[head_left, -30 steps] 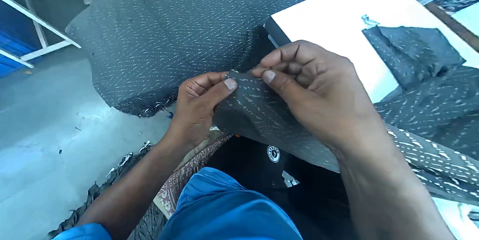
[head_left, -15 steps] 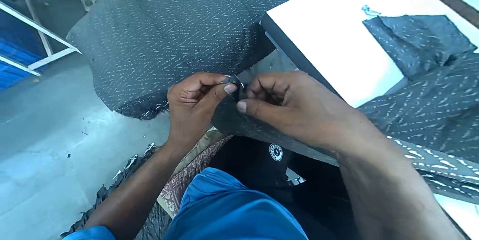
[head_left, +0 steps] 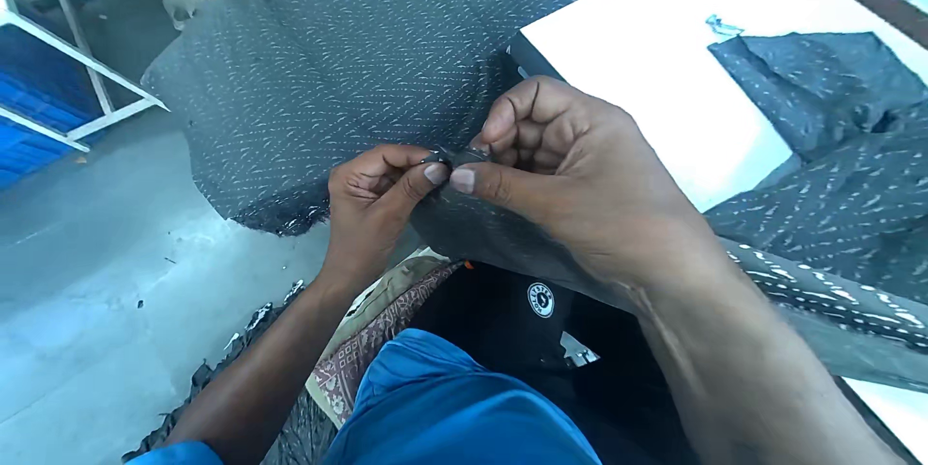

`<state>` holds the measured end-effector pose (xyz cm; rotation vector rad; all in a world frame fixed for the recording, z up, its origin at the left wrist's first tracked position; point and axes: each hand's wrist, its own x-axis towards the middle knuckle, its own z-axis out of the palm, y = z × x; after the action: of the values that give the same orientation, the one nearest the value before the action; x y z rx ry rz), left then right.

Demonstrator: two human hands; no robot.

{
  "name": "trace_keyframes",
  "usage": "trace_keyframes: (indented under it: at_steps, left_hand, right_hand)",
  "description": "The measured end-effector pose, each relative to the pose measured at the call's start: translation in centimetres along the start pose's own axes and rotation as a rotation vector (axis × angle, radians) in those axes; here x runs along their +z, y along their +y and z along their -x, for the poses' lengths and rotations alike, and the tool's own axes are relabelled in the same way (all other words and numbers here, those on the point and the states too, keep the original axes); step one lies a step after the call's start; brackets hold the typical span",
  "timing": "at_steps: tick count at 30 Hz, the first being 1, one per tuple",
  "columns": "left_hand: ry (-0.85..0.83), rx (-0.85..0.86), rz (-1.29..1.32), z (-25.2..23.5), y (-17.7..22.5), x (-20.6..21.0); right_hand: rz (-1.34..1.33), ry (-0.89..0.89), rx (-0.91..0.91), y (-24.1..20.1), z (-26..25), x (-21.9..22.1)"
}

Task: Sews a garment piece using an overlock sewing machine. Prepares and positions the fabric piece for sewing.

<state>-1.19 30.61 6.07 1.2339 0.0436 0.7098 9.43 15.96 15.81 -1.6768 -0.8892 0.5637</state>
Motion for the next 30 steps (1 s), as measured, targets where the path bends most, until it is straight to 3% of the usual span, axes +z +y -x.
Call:
trace_keyframes:
  at_steps: [3, 6, 14, 25, 27, 30]
  left_hand:
    - [-0.018, -0.181, 0.088, -0.4, 0.4, -0.4]
    - [-0.056, -0.252, 0.170, -1.5, 0.5, -0.6]
    - [-0.132, -0.174, 0.043, -2.0, 2.7, -0.3]
    - [-0.129, -0.055, 0.044, -1.5, 2.6, -0.6]
    - [-0.131, -0.026, -0.024, -1.9, 2.8, -0.7]
    - [-0.153, 0.039, -0.083, -2.9, 2.6, -0.8]
  right_hand:
    - [-0.001, -0.015, -0.078, -0.3, 0.0, 0.4]
    - [0.058, -0.026, -0.110, -0.9, 0.3, 1.0]
    - [0.388, 0.184, -0.117, -1.4, -0.3, 1.0]
    - [0.261, 0.168, -0.110, -1.4, -0.9, 1.2]
    - [0.367, 0.167, -0.145, -1.7, -0.1, 1.2]
    - [0.777, 0.176, -0.104, -2.4, 3.6, 0.1]
